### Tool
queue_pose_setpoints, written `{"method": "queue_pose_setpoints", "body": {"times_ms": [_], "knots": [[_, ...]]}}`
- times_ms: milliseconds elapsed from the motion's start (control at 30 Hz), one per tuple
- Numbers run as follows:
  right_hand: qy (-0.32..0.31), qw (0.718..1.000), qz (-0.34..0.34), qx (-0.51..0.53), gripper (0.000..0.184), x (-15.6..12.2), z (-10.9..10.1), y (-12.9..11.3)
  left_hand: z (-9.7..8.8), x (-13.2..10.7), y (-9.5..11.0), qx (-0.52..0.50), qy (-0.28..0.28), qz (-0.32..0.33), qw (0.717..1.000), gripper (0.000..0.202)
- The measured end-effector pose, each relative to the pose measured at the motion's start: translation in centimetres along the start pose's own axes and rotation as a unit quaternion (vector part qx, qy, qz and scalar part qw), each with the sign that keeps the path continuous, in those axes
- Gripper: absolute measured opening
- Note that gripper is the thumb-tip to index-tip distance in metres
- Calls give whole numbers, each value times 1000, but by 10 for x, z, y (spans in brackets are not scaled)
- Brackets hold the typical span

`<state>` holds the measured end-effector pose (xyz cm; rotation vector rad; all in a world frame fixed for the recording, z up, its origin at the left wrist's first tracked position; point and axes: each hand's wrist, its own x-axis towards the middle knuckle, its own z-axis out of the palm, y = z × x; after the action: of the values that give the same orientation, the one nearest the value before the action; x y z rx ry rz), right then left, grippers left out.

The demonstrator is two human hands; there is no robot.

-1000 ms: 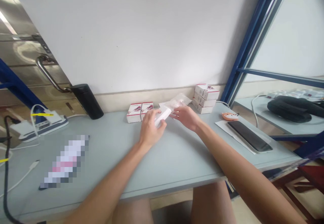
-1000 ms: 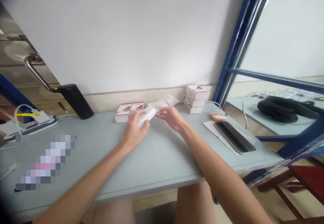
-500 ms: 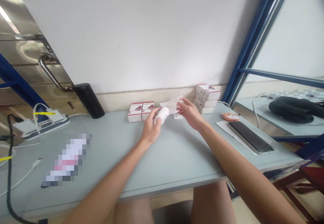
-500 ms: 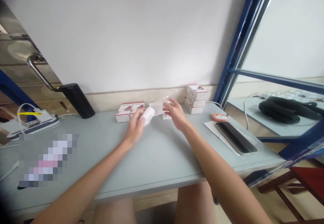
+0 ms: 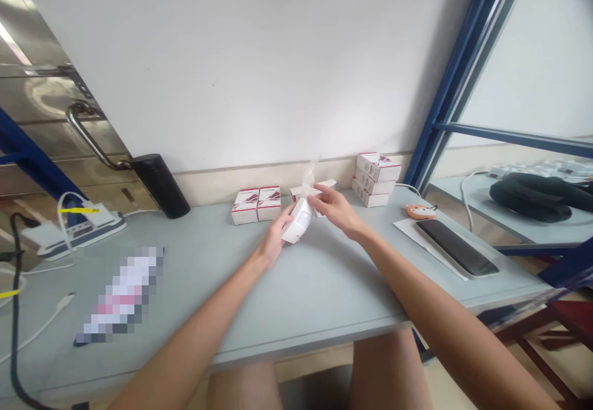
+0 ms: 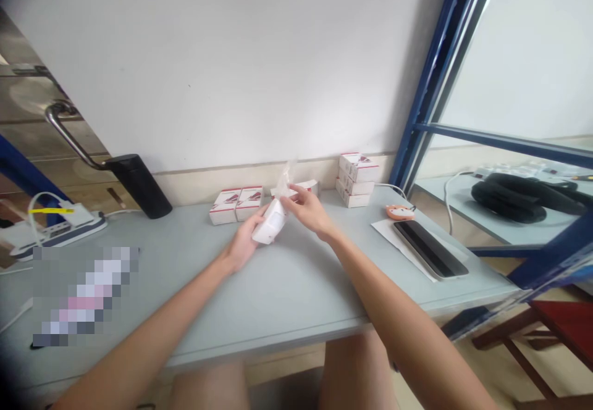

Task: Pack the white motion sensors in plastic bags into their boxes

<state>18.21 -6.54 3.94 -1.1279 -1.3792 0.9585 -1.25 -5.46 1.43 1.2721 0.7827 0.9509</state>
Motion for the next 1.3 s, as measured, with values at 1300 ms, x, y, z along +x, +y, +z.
{"method": "queue_pose_setpoints", "body": {"times_ms": [1300], "knots": [[65, 955, -237, -166, 17, -1, 14, 13, -5, 4, 0, 45, 49, 58, 996, 48]]}}
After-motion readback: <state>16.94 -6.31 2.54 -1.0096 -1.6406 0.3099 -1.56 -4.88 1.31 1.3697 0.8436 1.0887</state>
